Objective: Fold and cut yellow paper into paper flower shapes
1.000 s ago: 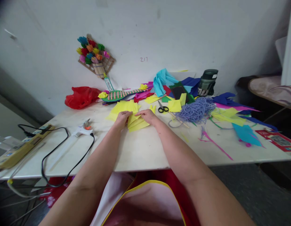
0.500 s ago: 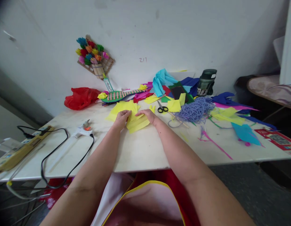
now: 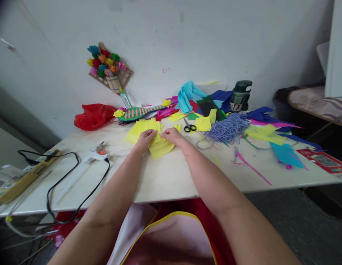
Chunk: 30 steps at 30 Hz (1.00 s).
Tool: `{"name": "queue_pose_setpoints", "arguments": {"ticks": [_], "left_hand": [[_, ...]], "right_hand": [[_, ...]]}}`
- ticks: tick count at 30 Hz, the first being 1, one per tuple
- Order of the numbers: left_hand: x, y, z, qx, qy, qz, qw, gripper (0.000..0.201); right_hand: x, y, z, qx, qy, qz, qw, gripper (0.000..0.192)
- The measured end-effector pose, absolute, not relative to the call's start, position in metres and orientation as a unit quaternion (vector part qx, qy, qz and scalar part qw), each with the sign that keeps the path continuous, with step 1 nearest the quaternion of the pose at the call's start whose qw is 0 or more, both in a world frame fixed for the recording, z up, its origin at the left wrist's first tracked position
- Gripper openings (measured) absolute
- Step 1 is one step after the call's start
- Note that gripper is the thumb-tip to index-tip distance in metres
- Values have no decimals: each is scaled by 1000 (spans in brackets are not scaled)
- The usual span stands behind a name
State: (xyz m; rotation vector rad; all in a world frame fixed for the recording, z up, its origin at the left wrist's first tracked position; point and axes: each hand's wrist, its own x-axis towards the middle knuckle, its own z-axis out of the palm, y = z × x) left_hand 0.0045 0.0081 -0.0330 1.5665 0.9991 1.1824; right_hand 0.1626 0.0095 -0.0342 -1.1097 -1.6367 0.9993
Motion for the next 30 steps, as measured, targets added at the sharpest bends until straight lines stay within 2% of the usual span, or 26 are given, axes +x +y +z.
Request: {"name": "queue_pose_setpoints", "arguments": {"ticks": [5,13,23,26,30], "left_hand": [[6,8,-32,575,417,485,510,40],[5,3,-28,628,428,465,454,34],[6,2,-28,581,381,513,504,30],[5,7,-30,587,410,518,468,31],[4,12,-30,619,492,495,361,32]], "right_hand": [[162,8,-32,-459,-648,411,448,32],[162,7,-32,-466,-649,415,436,28],[162,6,-32,-442,-654,429,439,31],[166,8,-32,-455,-645,434,434,32],[168,9,-33,-468,-625,447,436,29]]}}
